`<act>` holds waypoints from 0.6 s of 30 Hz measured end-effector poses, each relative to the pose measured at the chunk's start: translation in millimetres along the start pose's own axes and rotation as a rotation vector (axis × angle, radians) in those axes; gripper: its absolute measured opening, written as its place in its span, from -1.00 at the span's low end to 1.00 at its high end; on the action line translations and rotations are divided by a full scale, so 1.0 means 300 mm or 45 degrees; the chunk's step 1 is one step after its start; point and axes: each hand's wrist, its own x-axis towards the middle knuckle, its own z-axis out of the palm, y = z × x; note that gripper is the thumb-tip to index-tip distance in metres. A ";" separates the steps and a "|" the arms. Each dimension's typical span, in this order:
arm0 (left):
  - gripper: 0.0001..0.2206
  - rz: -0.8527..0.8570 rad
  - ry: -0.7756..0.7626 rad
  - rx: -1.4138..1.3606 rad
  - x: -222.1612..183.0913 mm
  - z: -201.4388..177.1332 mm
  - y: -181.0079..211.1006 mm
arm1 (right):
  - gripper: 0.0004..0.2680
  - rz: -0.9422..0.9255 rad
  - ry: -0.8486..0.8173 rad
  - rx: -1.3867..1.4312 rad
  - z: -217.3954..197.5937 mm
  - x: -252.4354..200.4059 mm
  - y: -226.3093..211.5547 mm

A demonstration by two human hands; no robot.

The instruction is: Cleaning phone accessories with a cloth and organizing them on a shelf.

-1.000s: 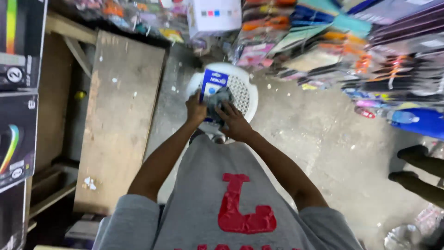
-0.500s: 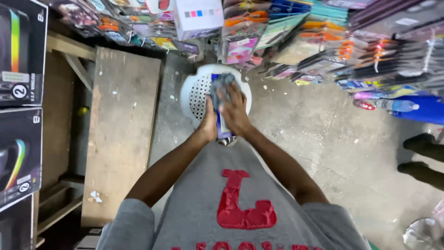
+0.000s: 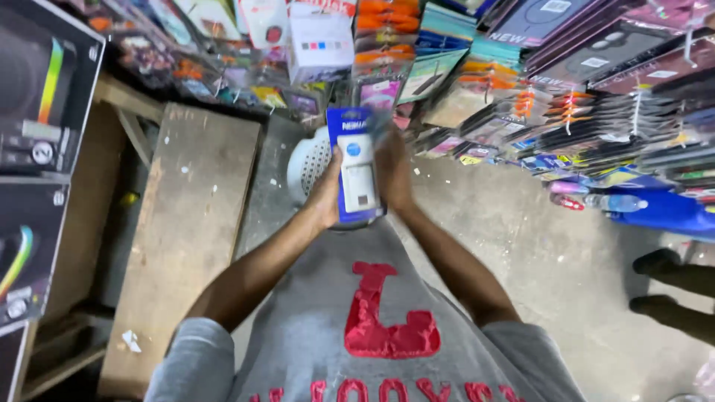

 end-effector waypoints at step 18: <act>-0.36 0.415 -1.085 -0.655 0.224 -0.127 -0.114 | -0.51 -0.120 -0.046 0.593 -0.100 0.088 -0.427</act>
